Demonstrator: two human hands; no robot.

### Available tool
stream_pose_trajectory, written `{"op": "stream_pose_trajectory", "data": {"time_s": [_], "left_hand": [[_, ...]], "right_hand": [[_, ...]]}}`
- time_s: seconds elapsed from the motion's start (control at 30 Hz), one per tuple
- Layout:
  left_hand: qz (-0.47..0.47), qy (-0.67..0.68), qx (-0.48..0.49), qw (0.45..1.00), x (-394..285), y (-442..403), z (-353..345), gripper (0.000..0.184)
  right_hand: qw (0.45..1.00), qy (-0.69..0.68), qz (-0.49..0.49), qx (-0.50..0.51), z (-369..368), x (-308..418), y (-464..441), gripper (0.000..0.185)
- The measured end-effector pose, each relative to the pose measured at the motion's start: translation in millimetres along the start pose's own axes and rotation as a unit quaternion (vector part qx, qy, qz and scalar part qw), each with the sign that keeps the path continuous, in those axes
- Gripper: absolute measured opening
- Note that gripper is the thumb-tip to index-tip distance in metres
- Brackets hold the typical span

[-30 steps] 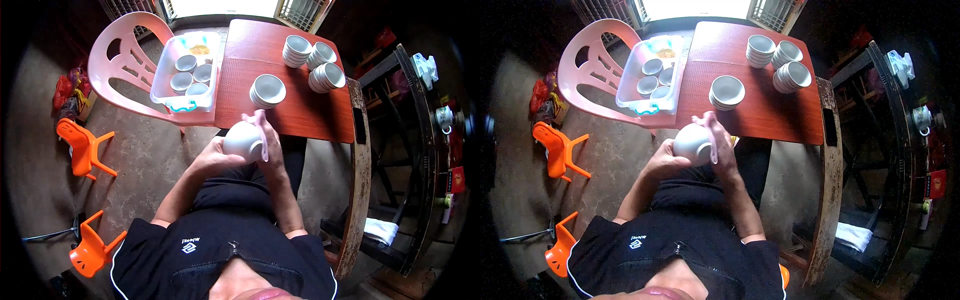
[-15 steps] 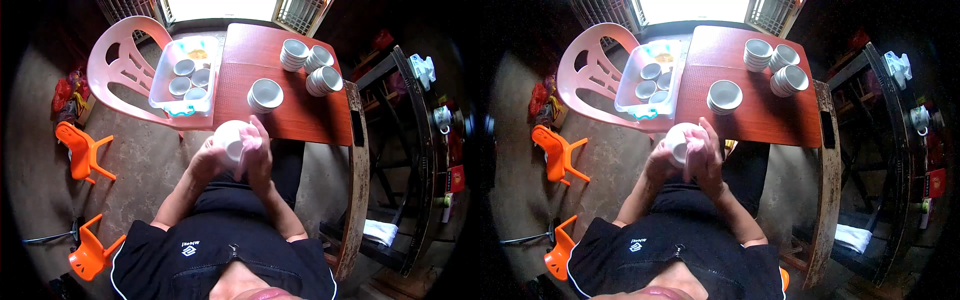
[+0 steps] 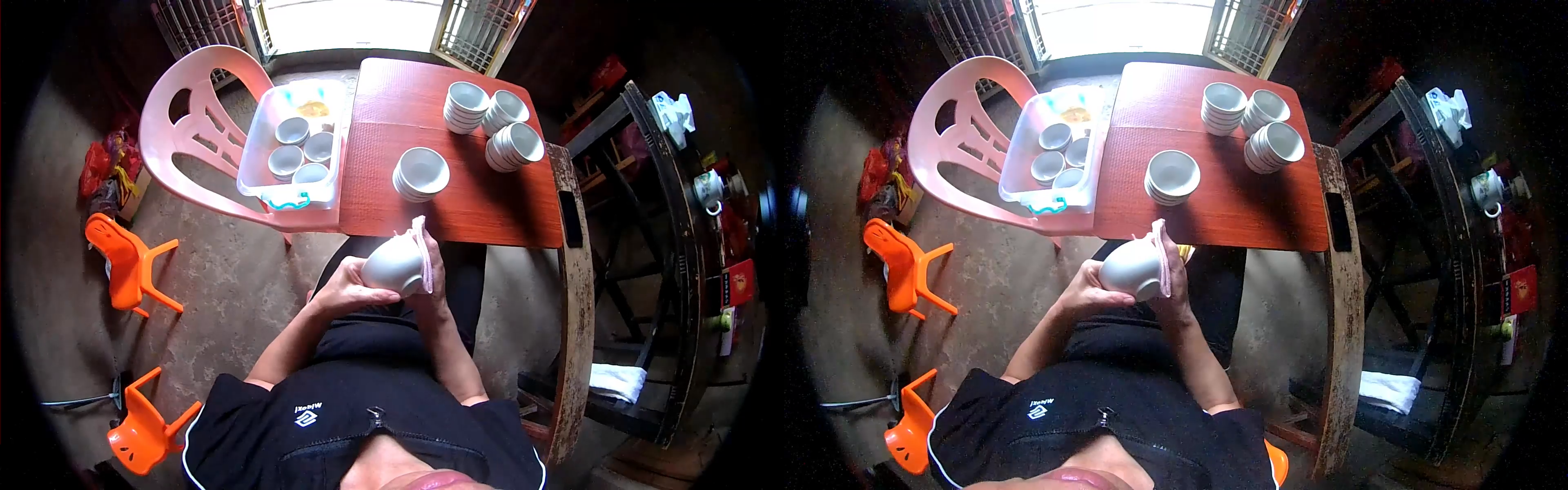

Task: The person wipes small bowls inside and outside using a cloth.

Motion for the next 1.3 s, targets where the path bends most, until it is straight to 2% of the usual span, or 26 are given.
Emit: {"op": "stream_pose_trajectory", "data": {"time_s": [0.07, 0.1, 0.13, 0.2, 0.23, 0.27, 0.33, 0.43, 0.47, 0.6, 0.63, 0.67, 0.7, 0.73, 0.8, 0.87, 0.9, 0.93, 0.97, 1.03, 1.1, 1.13, 1.2, 1.23, 1.27, 1.3], "left_hand": [[0.016, -0.004, 0.005, 1.0, -3.6, -1.6, -0.7, 0.028], [0.014, 0.016, 0.001, 1.0, -6.6, -1.9, 0.7, 0.029], [0.013, 0.037, -0.003, 0.999, -8.4, -1.6, 2.5, 0.03], [0.014, 0.05, 0.011, 0.999, -10.3, -0.2, 0.6, 0.032], [0.003, 0.066, 0.012, 0.998, -17.4, 0.3, -3.2, 0.034], [-0.009, 0.082, 0.012, 0.997, -21.8, 0.7, -5.0, 0.036], [-0.052, 0.206, 0.008, 0.977, -19.4, 0.1, 4.4, 0.053], [-0.093, 0.344, -0.029, 0.934, -12.7, 1.7, 11.9, 0.071], [-0.082, 0.394, 0.025, 0.915, -16.7, 0.2, 7.1, 0.059], [-0.054, 0.354, 0.01, 0.934, -6.2, 0.9, 8.6, 0.06], [-0.031, 0.32, 0.02, 0.947, 2.5, 2.6, 9.3, 0.062], [-0.007, 0.286, 0.03, 0.958, 9.4, 3.5, 8.0, 0.064], [0.013, 0.234, 0.048, 0.971, 8.2, 4.6, 0.6, 0.062], [-0.021, 0.157, 0.051, 0.986, -8.3, 4.8, -9.3, 0.061], [-0.008, 0.053, 0.012, 0.998, -5.9, 8.6, -6.7, 0.062], [-0.031, 0.082, 0.015, 0.996, -9.6, 6.1, -6.8, 0.048], [-0.043, 0.096, 0.016, 0.994, -11.7, 4.7, -5.9, 0.041], [0.004, 0.059, 0.008, 0.998, -1.3, 9.1, 1.9, 0.033], [-0.028, 0.062, -0.021, 0.997, -9.1, 7.3, 4.4, 0.031], [-0.056, 0.044, -0.044, 0.996, -14.0, 3.5, 8.2, 0.031], [-0.013, 0.017, -0.015, 1.0, -7.0, 2.5, 8.9, 0.031], [0.007, 0.004, 0.0, 1.0, -7.7, 1.6, 6.6, 0.031], [0.013, 0.089, -0.02, 0.996, -11.0, 0.5, 8.9, 0.033], [0.003, 0.072, -0.013, 0.997, -15.9, -1.1, 3.8, 0.035], [-0.01, 0.057, -0.007, 0.998, -19.9, -3.2, -0.7, 0.036], [-0.041, 0.064, -0.009, 0.997, -24.5, -6.0, 0.2, 0.043]], "right_hand": [[0.965, -0.177, -0.183, 0.058, -10.1, -17.8, -9.6, 0.037], [0.991, 0.021, -0.093, 0.095, -17.8, 13.8, -13.8, 0.04], [0.983, -0.057, -0.111, 0.132, -23.7, 4.9, -17.8, 0.042], [0.949, 0.222, -0.038, 0.222, -53.7, 37.4, -18.7, 0.039], [0.933, 0.251, -0.032, 0.254, -67.7, 52.2, -13.7, 0.037], [0.912, 0.274, 0.11, 0.284, -79.9, 71.8, -12.5, 0.032], [0.859, 0.303, 0.243, 0.334, -94.3, 91.2, 2.2, 0.028], [0.873, 0.305, 0.343, 0.163, -62.4, 78.6, 26.3, 0.028], [0.88, 0.278, 0.363, 0.127, -56.9, 69.7, 34.2, 0.029], [0.927, 0.246, 0.26, 0.115, -53.8, 65.6, 28.2, 0.029], [0.921, 0.265, 0.203, 0.2, -68.2, 75.0, 18.7, 0.028], [0.922, 0.294, 0.118, 0.223, -66.8, 66.1, 9.8, 0.027], [0.872, 0.38, 0.079, 0.297, -83.0, 70.0, 10.5, 0.027], [0.808, 0.459, 0.04, 0.367, -94.5, 66.7, 13.7, 0.028], [0.763, 0.487, 0.139, 0.403, -101.7, 65.3, 17.3, 0.027], [0.859, 0.385, 0.004, 0.337, -83.6, 56.8, 2.1, 0.025], [0.902, 0.32, 0.012, 0.289, -72.5, 51.3, -2.8, 0.024], [0.968, 0.133, 0.0, 0.211, -50.0, 30.3, -6.5, 0.027], [0.991, 0.031, -0.005, 0.128, -44.2, 33.8, 0.6, 0.031], [0.997, -0.064, -0.023, 0.03, -32.9, 32.8, 7.9, 0.034], [0.997, -0.051, -0.051, 0.007, -28.5, 26.4, 3.9, 0.032], [0.996, -0.045, -0.074, 0.037, -29.0, 20.6, -1.1, 0.031], [0.981, -0.031, -0.128, 0.139, -32.7, 5.4, -9.3, 0.03], [0.962, 0.168, 0.019, 0.216, -51.3, 38.2, -13.4, 0.03], [0.876, 0.357, 0.164, 0.28, -77.8, 66.6, -6.8, 0.03], [0.833, 0.376, 0.211, 0.347, -95.7, 72.9, 0.6, 0.028]]}}
Point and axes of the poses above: each hand's wrist, its own y-axis away from the middle knuckle, its own z-axis out of the back of the hand, x = y × z, the point moved 10 cm from there along -y, towards the middle knuckle, and after that the axes turned 3 degrees about x, right-handed, at the moved point
